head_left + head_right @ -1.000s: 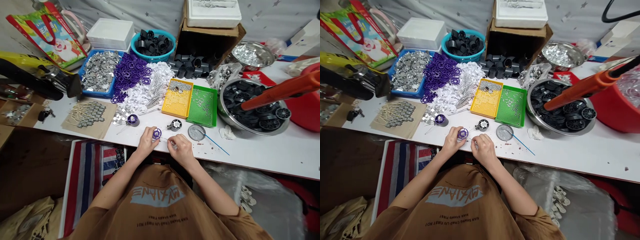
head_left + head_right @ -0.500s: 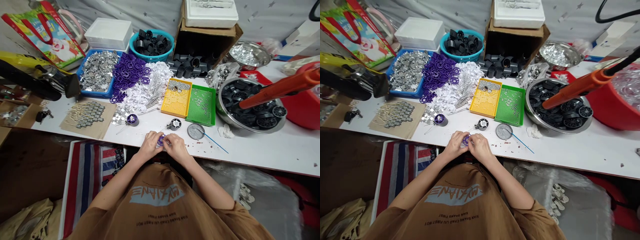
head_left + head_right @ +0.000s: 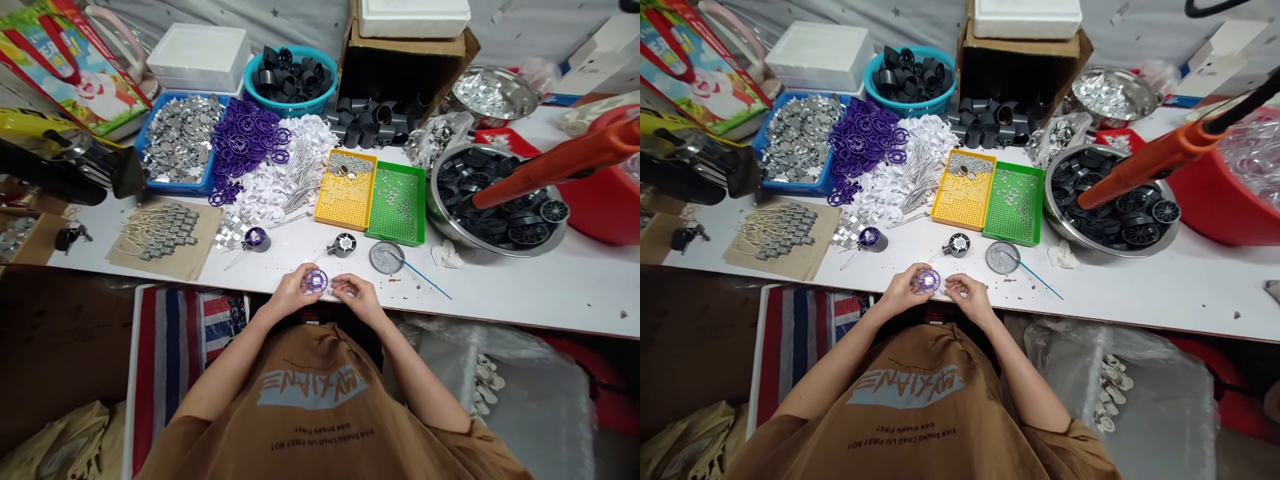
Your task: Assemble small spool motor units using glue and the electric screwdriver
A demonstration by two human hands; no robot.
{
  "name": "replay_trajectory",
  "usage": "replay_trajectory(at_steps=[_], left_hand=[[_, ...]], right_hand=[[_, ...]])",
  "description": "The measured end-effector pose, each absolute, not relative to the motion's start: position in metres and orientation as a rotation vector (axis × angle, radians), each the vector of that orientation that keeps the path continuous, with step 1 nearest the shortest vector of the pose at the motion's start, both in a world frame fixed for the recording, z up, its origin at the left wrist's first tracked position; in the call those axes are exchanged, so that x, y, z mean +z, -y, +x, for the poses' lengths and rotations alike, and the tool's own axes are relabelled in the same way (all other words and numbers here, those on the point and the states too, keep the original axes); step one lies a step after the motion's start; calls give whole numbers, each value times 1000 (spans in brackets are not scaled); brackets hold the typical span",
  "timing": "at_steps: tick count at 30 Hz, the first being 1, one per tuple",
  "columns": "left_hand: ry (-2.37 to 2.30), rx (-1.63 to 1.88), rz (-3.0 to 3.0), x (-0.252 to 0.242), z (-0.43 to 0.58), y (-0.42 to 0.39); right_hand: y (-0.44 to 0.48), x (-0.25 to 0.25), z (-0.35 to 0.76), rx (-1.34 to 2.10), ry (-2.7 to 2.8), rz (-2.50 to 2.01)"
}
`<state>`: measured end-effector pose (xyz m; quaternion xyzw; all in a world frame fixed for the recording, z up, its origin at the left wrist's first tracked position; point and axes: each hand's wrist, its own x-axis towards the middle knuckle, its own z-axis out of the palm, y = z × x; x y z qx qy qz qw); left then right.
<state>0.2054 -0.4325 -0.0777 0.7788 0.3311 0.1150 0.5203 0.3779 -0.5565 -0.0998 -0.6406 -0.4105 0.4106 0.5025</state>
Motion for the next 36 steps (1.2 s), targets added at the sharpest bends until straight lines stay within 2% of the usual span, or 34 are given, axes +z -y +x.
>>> replay_trajectory(at_steps=[2,5,7,10,21,36], left_hand=[[-799,275,1852,-79,204,432],[-786,232,1872,-75,202,432],[-743,183,1885,-70,203,433],[-660,143,1864,-64,206,436],[-630,164,1779,-56,210,440],[-584,67,1956,-43,217,446]], right_hand=[[556,-94,378,895,1041,-1570],[557,-82,377,561,1253,-1617],[558,-76,376,333,1457,-1579],[559,-72,375,165,1726,-1452],[564,-44,392,88,2089,-1412],[544,-20,390,180,2364,-1282]])
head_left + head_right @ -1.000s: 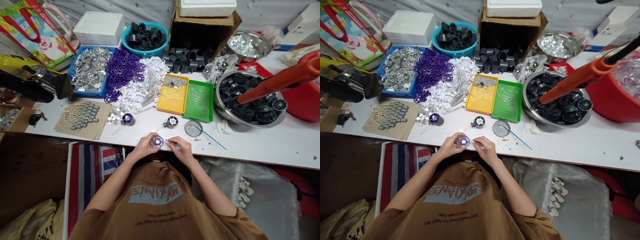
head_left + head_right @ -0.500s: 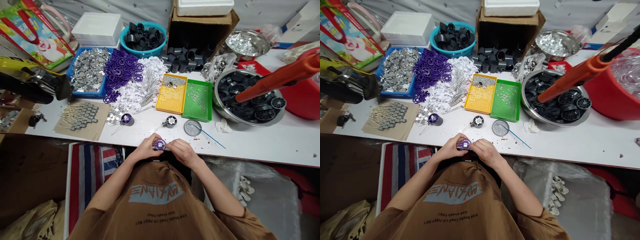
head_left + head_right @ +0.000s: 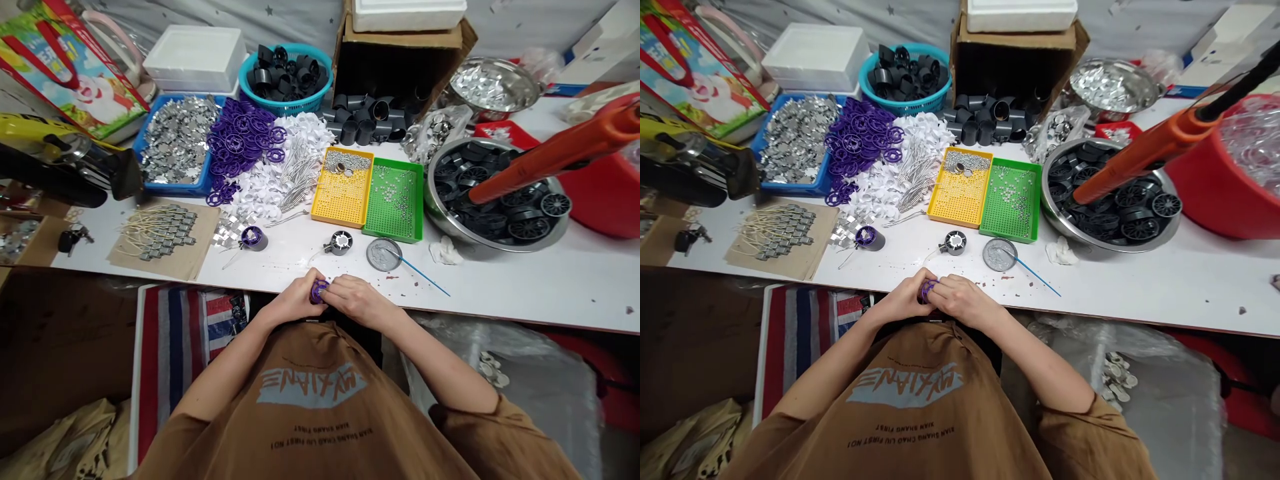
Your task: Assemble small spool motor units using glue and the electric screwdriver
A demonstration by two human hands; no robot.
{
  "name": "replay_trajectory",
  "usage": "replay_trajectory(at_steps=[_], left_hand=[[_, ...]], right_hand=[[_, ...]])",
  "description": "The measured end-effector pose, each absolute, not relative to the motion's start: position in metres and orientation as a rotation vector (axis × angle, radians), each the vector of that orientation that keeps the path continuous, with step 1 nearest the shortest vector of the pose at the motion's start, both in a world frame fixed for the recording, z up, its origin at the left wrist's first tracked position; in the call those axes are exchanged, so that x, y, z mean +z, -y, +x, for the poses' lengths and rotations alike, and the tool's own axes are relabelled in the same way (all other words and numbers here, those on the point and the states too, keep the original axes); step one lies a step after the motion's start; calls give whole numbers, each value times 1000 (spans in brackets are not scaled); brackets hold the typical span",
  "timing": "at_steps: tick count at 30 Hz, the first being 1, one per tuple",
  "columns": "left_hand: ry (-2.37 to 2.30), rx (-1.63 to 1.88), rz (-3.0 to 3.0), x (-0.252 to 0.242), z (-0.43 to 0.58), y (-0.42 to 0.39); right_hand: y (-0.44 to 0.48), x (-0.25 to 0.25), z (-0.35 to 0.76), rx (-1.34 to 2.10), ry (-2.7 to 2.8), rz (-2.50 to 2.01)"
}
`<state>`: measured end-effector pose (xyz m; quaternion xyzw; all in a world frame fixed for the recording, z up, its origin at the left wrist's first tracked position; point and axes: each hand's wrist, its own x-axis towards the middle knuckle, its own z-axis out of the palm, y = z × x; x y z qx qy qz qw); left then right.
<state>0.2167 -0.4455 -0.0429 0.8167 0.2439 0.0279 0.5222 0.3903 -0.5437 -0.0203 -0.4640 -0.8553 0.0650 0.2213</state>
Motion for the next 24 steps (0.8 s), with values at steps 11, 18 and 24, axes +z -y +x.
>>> replay_trajectory(at_steps=[11,18,24], left_hand=[[-629,234,2014,-42,215,449],[-541,171,2001,-42,223,450],[-526,185,1738,-48,221,451]], right_hand=[[552,-45,387,724,1334,-1447],[558,-51,383,606,1345,-1448],[561,-51,394,491,1548,-1395]])
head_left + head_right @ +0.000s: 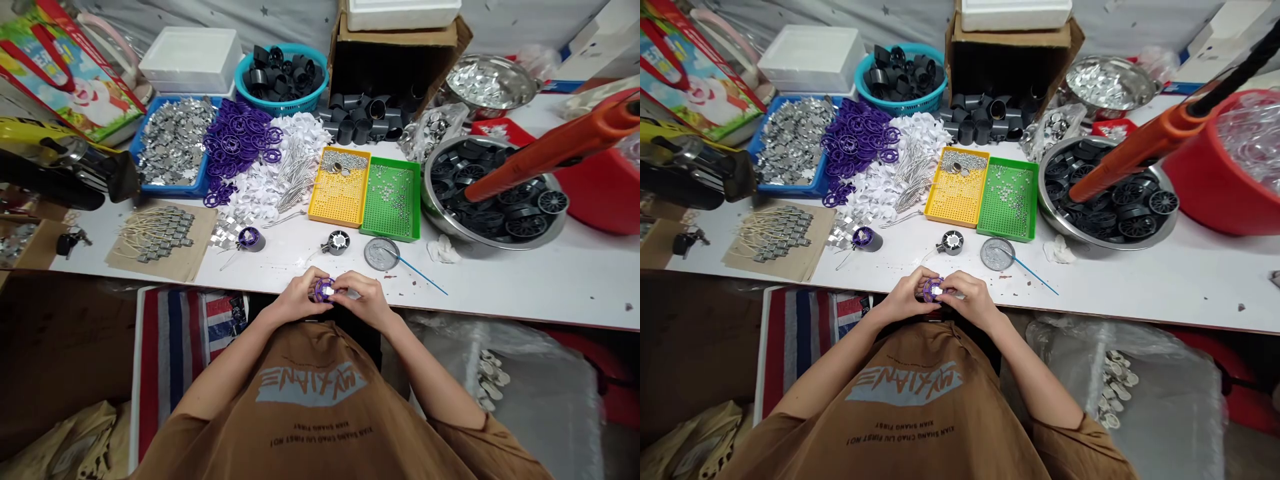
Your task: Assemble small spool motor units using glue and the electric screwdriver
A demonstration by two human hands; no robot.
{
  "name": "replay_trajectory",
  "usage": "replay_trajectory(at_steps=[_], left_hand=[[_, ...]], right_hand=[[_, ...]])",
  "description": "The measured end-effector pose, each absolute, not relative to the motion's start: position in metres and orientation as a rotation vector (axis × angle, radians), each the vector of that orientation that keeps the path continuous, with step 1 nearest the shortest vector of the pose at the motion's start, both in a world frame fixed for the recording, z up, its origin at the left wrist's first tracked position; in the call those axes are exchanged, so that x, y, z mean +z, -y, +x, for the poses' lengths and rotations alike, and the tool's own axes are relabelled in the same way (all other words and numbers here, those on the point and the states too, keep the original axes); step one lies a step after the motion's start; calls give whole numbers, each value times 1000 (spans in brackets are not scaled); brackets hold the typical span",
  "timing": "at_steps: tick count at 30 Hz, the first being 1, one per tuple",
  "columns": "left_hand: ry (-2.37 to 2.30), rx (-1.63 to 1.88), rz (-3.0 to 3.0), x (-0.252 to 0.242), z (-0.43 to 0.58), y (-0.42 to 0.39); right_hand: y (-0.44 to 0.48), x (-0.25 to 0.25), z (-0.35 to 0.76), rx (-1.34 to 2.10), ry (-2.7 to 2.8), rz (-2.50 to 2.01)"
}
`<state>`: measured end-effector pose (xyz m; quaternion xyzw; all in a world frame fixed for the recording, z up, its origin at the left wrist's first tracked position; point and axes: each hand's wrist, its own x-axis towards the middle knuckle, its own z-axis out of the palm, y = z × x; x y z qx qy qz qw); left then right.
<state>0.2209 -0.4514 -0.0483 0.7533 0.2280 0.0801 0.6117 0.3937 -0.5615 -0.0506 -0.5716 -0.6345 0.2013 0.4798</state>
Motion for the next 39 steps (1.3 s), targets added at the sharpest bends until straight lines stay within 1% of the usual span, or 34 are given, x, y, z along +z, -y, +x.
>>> replay_trajectory(at_steps=[5,9,14,17,20,23,27,32,36,39], left_hand=[[-567,177,1872,-44,233,456],[-519,233,1910,-41,241,460],[-447,150,1740,-38,237,455],[-475,189,1585,-39,236,451],[-545,250,1387,-40,240,449],[-631,295,1242,-42,243,450],[-651,313,1151,-43,242,450],[-737,371,1369,-41,238,448],[-794,453,1633,-37,241,453],[-779,506,1693,-36,242,456]], right_hand=[[557,-40,395,484,1605,-1407],[554,-41,389,530,1593,-1477],[556,-45,385,503,1526,-1593],[556,-43,384,487,1415,-1611],[555,-41,385,550,1344,-1611],[555,-41,387,593,1483,-1560],[555,-42,389,502,1647,-1534],[554,-40,389,420,1564,-1590],[552,-39,388,476,1564,-1537],[551,-45,388,450,1581,-1483]])
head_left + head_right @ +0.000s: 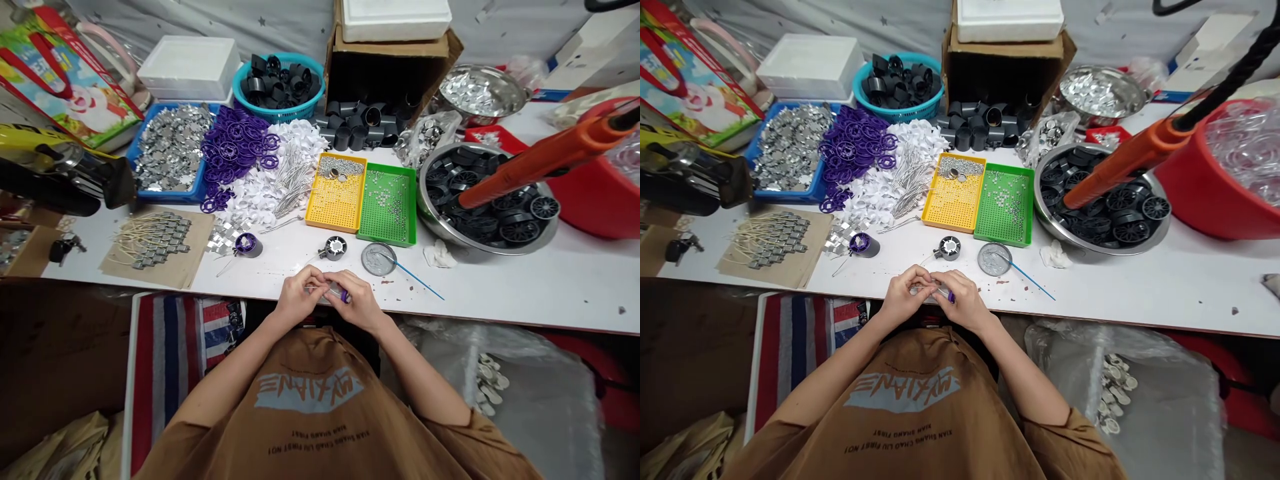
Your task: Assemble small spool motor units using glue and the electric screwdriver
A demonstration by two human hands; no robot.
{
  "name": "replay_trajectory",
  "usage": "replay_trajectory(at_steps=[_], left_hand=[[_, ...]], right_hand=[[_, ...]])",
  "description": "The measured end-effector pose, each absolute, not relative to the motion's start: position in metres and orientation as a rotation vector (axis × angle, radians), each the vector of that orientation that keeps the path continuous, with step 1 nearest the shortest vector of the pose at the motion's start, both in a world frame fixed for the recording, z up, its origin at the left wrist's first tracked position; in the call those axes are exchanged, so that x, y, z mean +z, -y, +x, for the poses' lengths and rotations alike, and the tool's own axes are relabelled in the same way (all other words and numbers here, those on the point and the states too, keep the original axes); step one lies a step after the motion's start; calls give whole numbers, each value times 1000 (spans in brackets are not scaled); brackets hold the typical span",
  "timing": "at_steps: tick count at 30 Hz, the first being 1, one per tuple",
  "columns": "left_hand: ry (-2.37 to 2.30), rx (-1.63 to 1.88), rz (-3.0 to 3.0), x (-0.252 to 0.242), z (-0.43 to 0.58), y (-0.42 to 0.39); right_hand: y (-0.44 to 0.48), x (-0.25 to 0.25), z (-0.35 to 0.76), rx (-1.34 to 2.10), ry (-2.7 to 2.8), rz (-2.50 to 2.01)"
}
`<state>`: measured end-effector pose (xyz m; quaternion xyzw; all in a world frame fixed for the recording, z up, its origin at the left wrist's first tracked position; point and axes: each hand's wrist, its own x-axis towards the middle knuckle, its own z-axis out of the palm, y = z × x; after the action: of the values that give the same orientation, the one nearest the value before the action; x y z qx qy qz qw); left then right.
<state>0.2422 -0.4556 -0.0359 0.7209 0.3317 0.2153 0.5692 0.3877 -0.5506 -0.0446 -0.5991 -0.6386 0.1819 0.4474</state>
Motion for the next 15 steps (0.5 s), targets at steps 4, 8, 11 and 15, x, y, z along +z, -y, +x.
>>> replay_trajectory(at_steps=[4,8,11,15], left_hand=[[-740,516,1817,-38,236,450],[-695,592,2045,-40,230,444],[-637,696,2123,-41,233,448],[-609,790,2142,-43,239,455]], right_hand=[[553,-53,391,307,1499,-1513],[554,-54,394,296,1431,-1553],[551,-52,394,288,1425,-1565],[550,-49,394,270,1427,-1541]])
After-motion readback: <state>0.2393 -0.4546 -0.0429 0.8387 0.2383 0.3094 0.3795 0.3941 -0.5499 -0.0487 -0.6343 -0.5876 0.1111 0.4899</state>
